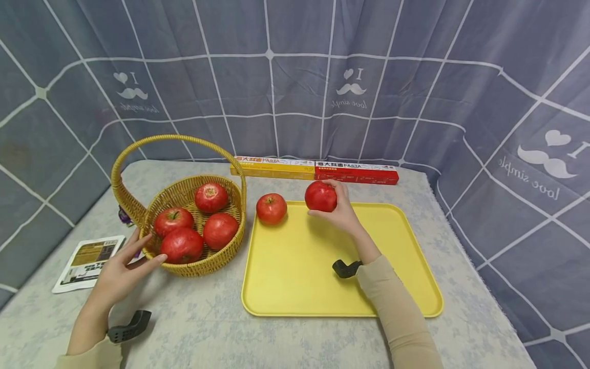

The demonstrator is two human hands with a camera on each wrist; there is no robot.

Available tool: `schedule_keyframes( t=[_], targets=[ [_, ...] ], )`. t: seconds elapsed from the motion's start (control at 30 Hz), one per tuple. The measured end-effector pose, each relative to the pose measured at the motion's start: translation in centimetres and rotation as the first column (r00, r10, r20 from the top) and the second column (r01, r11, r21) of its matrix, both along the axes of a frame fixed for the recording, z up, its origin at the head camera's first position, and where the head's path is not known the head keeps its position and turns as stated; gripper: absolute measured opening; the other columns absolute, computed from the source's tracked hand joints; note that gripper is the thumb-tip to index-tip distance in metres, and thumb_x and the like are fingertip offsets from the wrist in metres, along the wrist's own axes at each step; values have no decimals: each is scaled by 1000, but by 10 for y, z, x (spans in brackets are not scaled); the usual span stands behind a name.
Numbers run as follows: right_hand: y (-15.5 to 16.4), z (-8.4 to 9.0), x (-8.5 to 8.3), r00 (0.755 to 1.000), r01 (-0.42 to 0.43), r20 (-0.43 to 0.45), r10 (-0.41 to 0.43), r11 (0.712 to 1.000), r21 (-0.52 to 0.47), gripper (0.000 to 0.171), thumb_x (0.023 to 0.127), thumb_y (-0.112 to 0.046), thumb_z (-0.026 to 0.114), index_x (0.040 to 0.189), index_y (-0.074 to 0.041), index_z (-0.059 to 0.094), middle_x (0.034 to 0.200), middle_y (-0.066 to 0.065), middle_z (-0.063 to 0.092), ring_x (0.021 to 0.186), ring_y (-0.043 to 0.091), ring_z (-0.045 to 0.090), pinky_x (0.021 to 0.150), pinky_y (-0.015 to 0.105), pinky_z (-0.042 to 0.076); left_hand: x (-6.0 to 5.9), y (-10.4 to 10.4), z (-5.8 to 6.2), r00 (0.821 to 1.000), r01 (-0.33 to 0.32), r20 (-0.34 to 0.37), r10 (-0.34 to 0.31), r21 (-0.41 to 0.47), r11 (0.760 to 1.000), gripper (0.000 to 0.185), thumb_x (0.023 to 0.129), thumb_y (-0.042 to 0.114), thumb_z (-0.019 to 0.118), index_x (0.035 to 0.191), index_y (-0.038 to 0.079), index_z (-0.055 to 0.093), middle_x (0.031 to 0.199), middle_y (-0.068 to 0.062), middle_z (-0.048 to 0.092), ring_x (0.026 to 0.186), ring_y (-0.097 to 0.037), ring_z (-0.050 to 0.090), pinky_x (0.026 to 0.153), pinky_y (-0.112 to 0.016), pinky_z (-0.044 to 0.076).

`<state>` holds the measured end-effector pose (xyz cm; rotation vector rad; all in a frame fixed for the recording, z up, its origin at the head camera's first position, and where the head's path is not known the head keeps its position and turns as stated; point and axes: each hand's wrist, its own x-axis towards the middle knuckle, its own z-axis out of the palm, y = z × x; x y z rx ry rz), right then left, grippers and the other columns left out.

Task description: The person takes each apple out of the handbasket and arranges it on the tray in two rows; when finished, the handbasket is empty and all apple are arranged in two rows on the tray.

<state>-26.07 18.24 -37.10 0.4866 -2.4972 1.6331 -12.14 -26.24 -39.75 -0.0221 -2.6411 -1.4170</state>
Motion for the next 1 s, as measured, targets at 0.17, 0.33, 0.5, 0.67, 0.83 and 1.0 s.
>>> schedule_keyframes(
  t=[0.17,0.33,0.5,0.67,0.83,1.0],
  targets=[
    [22,-38,-24,998,35,-60,-30,996,84,75,73,-6,80,133,-7,35,137,19,25,126,41,31,100,62,35,1,0,0,1000,-2,7,2,-2,1000,73,86,25,71,140,-9,35,154,-20,7,130,-44,32,80,-1,40],
    [35,-61,-34,997,70,-46,-64,988,138,77,71,-12,83,132,-13,36,136,16,25,125,40,32,100,60,36,0,-1,0,1000,-2,13,2,-3,1000,73,86,25,71,141,-8,35,154,-19,6,129,-44,33,80,-1,41],
    [40,-70,-36,992,104,-81,-94,987,121,87,66,-10,86,134,-10,32,134,16,28,125,36,32,101,59,36,-1,-1,0,1000,-2,12,2,-5,1000,73,86,26,71,141,-7,35,155,-19,7,130,-43,32,79,-1,40],
    [41,-75,-37,988,108,-123,-94,987,116,94,63,-7,87,136,-6,29,134,17,30,125,33,31,102,57,35,-1,-1,0,1000,0,16,1,-5,1000,73,86,26,71,141,-7,35,155,-19,6,130,-44,30,79,0,40],
    [41,-75,-38,986,107,-142,-86,983,152,96,63,-10,87,138,-10,28,135,17,29,125,33,31,101,58,36,-1,-2,-1,1000,0,13,0,-7,1000,73,86,26,70,141,-7,35,155,-18,6,130,-44,31,79,0,40],
    [40,-76,-37,989,93,-133,-68,976,197,99,64,-11,87,141,-10,26,135,18,26,126,35,28,101,59,36,-1,-2,-1,1000,1,9,-1,-11,1000,73,86,25,70,141,-8,34,155,-18,6,130,-44,31,79,0,40]
  ],
)
